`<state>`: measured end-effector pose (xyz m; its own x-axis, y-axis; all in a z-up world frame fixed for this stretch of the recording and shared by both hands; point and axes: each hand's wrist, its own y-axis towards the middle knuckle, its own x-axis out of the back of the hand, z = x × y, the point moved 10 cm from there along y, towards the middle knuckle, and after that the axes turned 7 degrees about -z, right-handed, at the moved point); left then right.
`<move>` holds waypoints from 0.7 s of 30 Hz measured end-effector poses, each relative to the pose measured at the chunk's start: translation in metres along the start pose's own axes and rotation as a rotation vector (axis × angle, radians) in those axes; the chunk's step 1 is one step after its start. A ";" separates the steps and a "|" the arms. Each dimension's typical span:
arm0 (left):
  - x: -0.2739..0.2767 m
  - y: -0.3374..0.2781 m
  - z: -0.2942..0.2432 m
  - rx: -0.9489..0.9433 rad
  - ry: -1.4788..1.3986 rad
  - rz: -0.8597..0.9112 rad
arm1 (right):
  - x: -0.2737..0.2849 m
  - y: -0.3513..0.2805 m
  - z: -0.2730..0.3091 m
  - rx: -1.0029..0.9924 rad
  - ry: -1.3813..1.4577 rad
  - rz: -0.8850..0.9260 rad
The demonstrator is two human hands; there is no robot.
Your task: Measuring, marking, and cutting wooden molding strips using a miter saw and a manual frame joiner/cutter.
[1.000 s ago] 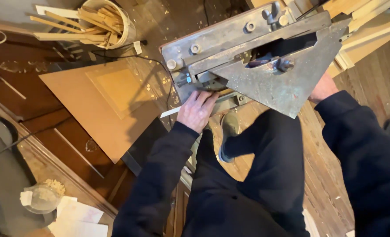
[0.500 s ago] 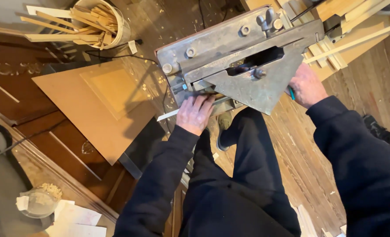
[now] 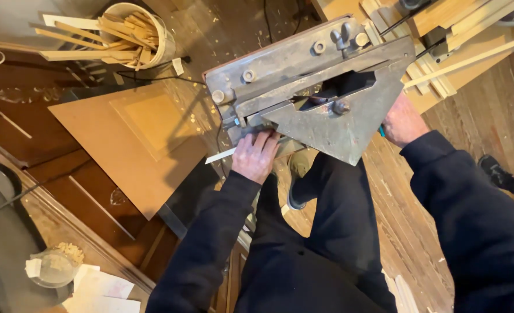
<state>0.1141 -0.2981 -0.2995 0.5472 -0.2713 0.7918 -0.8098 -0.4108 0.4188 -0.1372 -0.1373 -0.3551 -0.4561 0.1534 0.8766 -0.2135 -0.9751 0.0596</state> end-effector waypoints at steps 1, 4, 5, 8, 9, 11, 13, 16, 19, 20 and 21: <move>-0.002 -0.001 0.000 0.010 0.012 0.013 | -0.007 -0.009 -0.010 -0.014 -0.016 0.007; -0.004 -0.004 0.003 0.046 0.005 0.010 | -0.011 -0.012 -0.017 -0.012 -0.068 0.021; -0.002 -0.006 0.006 0.070 -0.016 -0.002 | -0.011 -0.010 -0.014 -0.002 -0.101 0.026; -0.005 -0.004 0.006 0.032 0.021 0.019 | 0.010 0.028 0.026 -0.028 -0.120 0.114; -0.005 -0.008 0.004 0.037 0.016 0.013 | 0.010 0.022 0.029 -0.025 -0.127 0.119; -0.013 -0.008 0.013 0.096 0.001 0.058 | 0.008 0.026 0.033 0.015 -0.087 0.134; -0.008 -0.005 0.012 0.092 0.013 0.021 | 0.017 0.044 0.038 0.064 -0.079 0.101; 0.003 -0.014 0.006 0.081 0.006 0.004 | 0.017 0.039 0.055 0.089 -0.055 0.096; -0.009 -0.007 0.007 0.033 0.017 0.035 | 0.027 0.046 0.054 0.082 -0.074 0.071; -0.022 -0.012 0.006 0.047 0.044 0.105 | 0.029 0.039 0.054 0.085 -0.054 0.078; -0.022 -0.014 0.000 0.020 0.019 0.108 | 0.022 0.034 0.043 0.055 -0.071 0.069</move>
<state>0.1136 -0.2867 -0.3229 0.4526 -0.2981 0.8404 -0.8593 -0.3977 0.3217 -0.1172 -0.1736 -0.3135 -0.4049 0.0756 0.9112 -0.1355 -0.9905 0.0220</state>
